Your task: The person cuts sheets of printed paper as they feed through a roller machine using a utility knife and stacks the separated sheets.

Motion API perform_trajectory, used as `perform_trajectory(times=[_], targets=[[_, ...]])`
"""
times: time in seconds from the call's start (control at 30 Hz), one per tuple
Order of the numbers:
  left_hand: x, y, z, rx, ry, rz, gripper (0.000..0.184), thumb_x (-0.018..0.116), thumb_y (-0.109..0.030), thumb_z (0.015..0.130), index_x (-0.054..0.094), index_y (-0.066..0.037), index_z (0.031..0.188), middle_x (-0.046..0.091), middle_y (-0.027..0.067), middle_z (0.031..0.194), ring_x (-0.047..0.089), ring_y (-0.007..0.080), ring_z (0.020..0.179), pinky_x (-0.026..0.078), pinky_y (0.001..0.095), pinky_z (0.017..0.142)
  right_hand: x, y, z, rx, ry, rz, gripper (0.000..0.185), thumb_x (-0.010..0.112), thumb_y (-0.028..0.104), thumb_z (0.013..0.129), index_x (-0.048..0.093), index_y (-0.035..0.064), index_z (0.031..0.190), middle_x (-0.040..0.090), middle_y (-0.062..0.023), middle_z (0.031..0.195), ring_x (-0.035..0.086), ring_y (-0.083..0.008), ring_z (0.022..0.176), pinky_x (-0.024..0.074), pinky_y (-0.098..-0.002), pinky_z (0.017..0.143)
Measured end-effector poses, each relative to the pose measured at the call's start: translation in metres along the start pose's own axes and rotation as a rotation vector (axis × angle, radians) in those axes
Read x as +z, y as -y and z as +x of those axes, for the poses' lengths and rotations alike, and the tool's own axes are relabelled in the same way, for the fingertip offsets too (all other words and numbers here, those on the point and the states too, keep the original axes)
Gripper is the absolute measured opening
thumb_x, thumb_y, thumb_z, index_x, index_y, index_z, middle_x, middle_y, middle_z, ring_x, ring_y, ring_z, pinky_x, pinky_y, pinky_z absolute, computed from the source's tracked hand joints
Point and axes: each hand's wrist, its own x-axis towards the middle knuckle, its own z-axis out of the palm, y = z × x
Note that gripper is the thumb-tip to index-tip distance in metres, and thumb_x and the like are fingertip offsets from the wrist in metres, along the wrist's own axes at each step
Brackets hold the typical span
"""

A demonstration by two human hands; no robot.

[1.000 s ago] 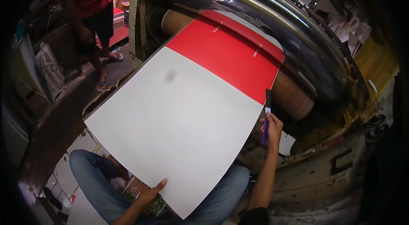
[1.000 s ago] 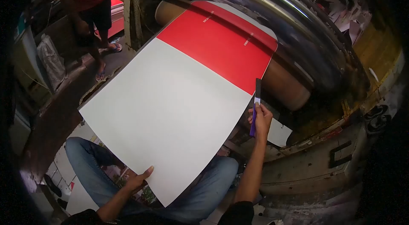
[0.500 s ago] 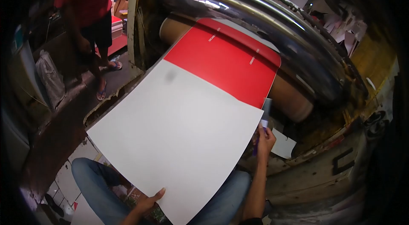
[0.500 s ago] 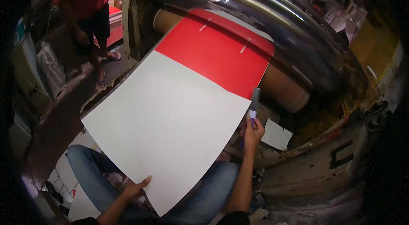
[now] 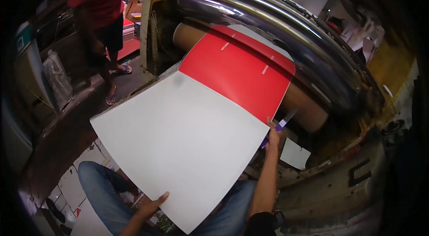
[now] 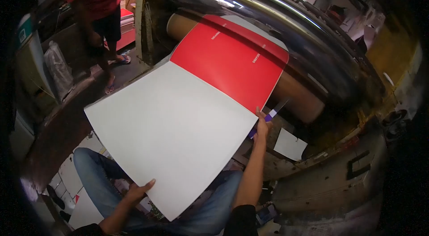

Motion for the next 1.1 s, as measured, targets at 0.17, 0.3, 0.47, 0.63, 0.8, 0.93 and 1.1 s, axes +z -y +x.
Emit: perform_trajectory(times=[0.17,0.3,0.47,0.63,0.8,0.93,1.1], targets=[[-0.075,-0.021,-0.039,-0.061,-0.087,-0.201,0.058,0.075,-0.017,0.081,0.046,0.005,0.126,0.057,0.0163,0.118,0.057,0.0277,0.106,0.048,0.0405,0.092,-0.001,0.009,-0.019,0.029,0.032,-0.02,0.054,0.082,0.033,0.072,0.06,-0.0033,0.106,0.067,-0.0078,0.091,0.066,-0.0147,0.068,0.0385,-0.0241,0.047],[-0.15,-0.042,-0.129,-0.011,-0.299,-0.001,0.065,0.074,-0.016,0.079,0.042,0.004,0.133,0.054,0.013,0.124,0.051,0.0249,0.111,0.042,0.0363,0.096,-0.005,-0.02,-0.007,-0.065,0.003,0.007,0.048,0.081,0.033,0.073,0.061,-0.0001,0.101,0.066,-0.0049,0.084,0.065,-0.0126,0.062,0.033,-0.0197,0.043],[-0.213,0.008,-0.213,0.098,-0.655,-0.354,0.054,0.068,-0.02,0.087,0.045,0.002,0.13,0.055,0.0131,0.121,0.055,0.0251,0.109,0.046,0.0372,0.094,0.0,-0.009,-0.013,-0.021,0.006,-0.054,0.044,0.08,0.032,0.075,0.063,0.0007,0.101,0.066,-0.0042,0.085,0.064,-0.0107,0.067,0.037,-0.0213,0.046],[-0.275,0.179,-0.23,0.296,-0.889,-0.812,0.046,0.061,-0.021,0.092,0.046,0.0,0.13,0.055,0.0113,0.123,0.057,0.0218,0.106,0.049,0.0387,0.09,0.001,-0.008,-0.019,-0.052,-0.006,-0.135,0.038,0.076,0.033,0.079,0.063,0.0008,0.094,0.064,-0.0063,0.078,0.061,-0.0135,0.058,0.0438,-0.0261,0.052],[-0.265,0.373,-0.242,0.169,-1.15,0.695,0.048,0.058,-0.019,0.094,0.043,0.0,0.135,0.06,0.0144,0.109,0.061,0.0229,0.094,0.049,0.0324,0.083,0.004,-0.001,-0.027,-0.24,-0.023,-0.074,0.029,0.074,0.031,0.081,0.064,0.0052,0.088,0.066,-0.0048,0.074,0.057,-0.0054,0.054,0.0286,-0.0168,0.04],[-0.228,0.402,-0.234,-0.417,-1.068,0.367,0.037,0.055,-0.022,0.095,0.047,-0.001,0.124,0.059,0.0126,0.099,0.058,0.0207,0.084,0.047,0.0313,0.075,0.003,0.044,-0.047,-0.115,0.054,0.109,0.028,0.069,0.021,0.085,0.064,0.0021,0.104,0.066,-0.006,0.079,0.063,-0.01,0.061,0.0296,-0.0155,0.036],[-0.221,0.413,-0.223,-0.617,-0.917,0.333,0.028,0.051,-0.025,0.096,0.05,-0.001,0.11,0.058,0.0103,0.086,0.054,0.0179,0.072,0.044,0.0299,0.064,0.0,0.059,-0.045,0.015,0.16,0.39,0.033,0.063,0.015,0.088,0.058,0.0017,0.118,0.066,-0.0062,0.082,0.064,-0.0098,0.065,0.0291,-0.016,0.034]])
